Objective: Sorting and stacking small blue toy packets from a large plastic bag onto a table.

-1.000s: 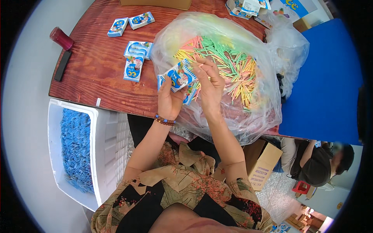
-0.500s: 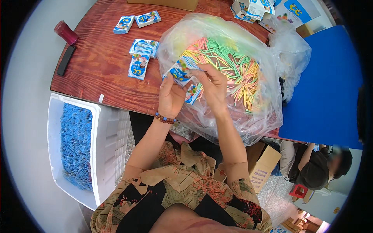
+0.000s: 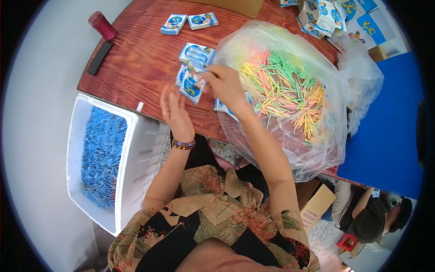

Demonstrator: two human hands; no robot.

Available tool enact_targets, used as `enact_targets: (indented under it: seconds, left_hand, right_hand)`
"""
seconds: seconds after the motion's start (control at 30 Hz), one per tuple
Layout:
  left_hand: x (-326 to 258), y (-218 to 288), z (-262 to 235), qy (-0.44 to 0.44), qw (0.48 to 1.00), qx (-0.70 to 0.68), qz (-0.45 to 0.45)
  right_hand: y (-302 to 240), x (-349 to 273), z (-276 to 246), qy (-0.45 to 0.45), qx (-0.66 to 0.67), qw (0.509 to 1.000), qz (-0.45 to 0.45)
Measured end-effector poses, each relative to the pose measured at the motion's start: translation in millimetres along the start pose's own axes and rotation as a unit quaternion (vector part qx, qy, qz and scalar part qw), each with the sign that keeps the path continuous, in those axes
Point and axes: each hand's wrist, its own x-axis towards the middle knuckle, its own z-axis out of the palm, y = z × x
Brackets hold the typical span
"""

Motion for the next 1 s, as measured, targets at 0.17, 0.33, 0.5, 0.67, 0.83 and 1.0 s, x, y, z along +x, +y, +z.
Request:
enact_targets:
  seconds: [0.17,0.33,0.5,0.67,0.83,1.0]
  left_hand:
    - [24.2,-3.1,-34.1,-0.025,0.889,0.437,0.137]
    - [29.9,-21.1,-36.6,-0.101,0.725,0.665,0.145]
    - [30.6,-8.3,-35.9,-0.084,0.698,0.696,0.144]
    - [47.3,-16.6,-38.9,-0.080,0.580,0.797,0.145]
    - [44.2,-24.6,-36.1,-0.132,0.554,0.805,0.166]
    - [52.5,-17.3,-46.7,-0.160,0.593,0.767,0.189]
  right_hand:
    - [46.0,45.4,30.4,-0.016,-0.141,0.990,-0.003]
    - [26.9,19.2,7.4,0.079,-0.349,0.921,-0.151]
    - [13.6,-48.9,-81.5,0.100,-0.282,0.954,-0.011]
    - [36.1,-102.9,-125.2,0.069,-0.310,0.945,0.077]
    - [52.2,-123.1,-130.6,0.114,-0.247,0.956,0.107]
    - [44.1,-115.2,-120.6,0.092,-0.211,0.968,0.096]
